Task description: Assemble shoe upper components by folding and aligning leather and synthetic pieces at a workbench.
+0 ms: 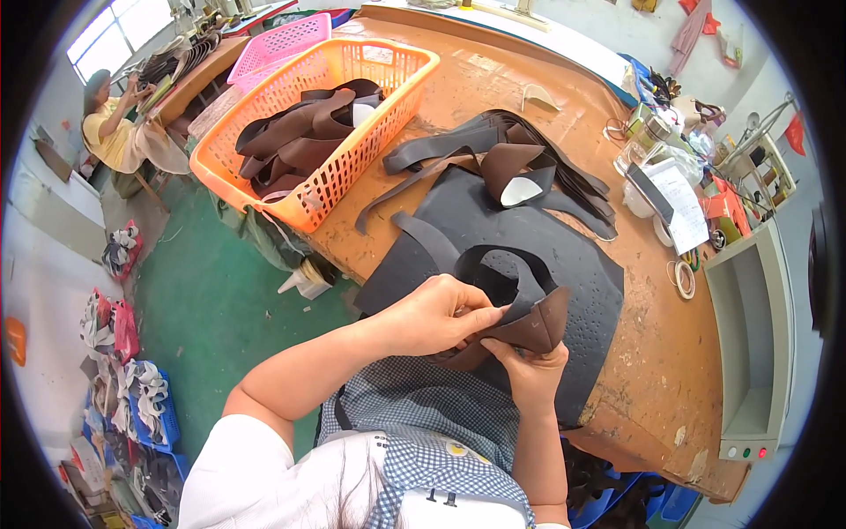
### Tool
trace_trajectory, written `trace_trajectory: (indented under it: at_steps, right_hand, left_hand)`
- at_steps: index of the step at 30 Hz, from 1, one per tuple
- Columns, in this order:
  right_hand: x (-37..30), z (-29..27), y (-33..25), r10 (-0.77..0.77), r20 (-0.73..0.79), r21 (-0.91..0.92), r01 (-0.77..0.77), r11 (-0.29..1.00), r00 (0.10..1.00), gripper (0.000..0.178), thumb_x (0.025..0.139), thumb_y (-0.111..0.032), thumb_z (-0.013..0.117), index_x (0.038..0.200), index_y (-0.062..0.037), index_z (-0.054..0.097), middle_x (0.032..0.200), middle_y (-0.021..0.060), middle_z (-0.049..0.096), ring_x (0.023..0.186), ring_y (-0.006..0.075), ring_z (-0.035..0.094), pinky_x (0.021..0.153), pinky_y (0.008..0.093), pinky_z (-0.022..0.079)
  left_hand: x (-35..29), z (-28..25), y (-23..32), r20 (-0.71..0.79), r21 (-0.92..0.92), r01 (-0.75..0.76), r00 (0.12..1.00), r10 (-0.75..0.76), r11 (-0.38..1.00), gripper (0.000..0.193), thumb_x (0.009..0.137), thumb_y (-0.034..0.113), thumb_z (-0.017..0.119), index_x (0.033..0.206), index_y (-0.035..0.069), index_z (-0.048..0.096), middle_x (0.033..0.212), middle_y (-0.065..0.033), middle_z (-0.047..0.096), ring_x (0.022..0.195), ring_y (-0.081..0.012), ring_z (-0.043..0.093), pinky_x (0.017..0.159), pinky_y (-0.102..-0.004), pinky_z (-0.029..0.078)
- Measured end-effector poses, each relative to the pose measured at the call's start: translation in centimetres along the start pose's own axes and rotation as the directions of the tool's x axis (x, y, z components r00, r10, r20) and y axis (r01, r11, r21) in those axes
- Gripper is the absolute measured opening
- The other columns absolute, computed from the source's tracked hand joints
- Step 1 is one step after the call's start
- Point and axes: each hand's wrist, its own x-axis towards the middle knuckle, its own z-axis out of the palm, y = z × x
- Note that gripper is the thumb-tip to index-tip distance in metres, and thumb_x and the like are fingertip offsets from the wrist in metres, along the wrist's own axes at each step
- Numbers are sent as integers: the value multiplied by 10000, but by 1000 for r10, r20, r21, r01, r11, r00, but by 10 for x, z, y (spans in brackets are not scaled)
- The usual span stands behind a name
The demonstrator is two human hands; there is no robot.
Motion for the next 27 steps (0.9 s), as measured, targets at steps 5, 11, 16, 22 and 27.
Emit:
trace_trajectory:
  at_steps: [5, 11, 16, 22, 27]
  right_hand:
    - [-1, 0, 2, 6, 69, -15, -5, 1000, 998, 340, 676, 74, 822, 985, 18, 691, 941, 53, 714, 877, 131, 669, 815, 287, 536]
    - [-4, -7, -2, 166, 221, 126, -197, 972, 961, 471, 618, 62, 860, 1043, 16, 662, 989, 51, 694, 890, 129, 662, 803, 286, 539]
    - [1, 2, 7, 160, 252, 198, -212, 957, 955, 402, 679, 72, 818, 1044, 13, 661, 1039, 73, 686, 899, 164, 670, 809, 291, 542]
    - [4, 12, 5, 184, 121, 235, -208, 949, 975, 257, 792, 62, 740, 1037, 23, 675, 1004, 77, 709, 897, 151, 674, 807, 279, 534]
    - [3, 12, 4, 176, 60, 277, -186, 943, 983, 243, 805, 56, 729, 1039, 16, 679, 988, 73, 714, 904, 150, 675, 829, 283, 528]
  left_hand:
    - [-1, -1, -1, -35, 68, -93, 995, 96, 993, 193, 924, 136, 641, 958, -53, 662, 723, -46, 662, 663, -55, 581, 615, -243, 486]
    - [2, -1, -10, -242, 199, -19, 968, 68, 980, 177, 923, 112, 628, 907, -63, 606, 652, -88, 622, 614, -61, 528, 565, -275, 445]
    - [4, 6, -15, -259, 150, -97, 957, 134, 984, 173, 925, 103, 629, 930, -70, 615, 674, -90, 659, 618, -47, 531, 564, -258, 449]
    - [3, 6, -7, -275, 161, -118, 948, 159, 980, 178, 943, 106, 611, 938, -72, 626, 695, -70, 662, 637, -46, 537, 573, -253, 456]
    - [-9, 6, -9, -258, 5, -73, 963, 72, 997, 212, 975, 132, 567, 1021, -62, 639, 790, -48, 652, 711, -59, 559, 615, -244, 469]
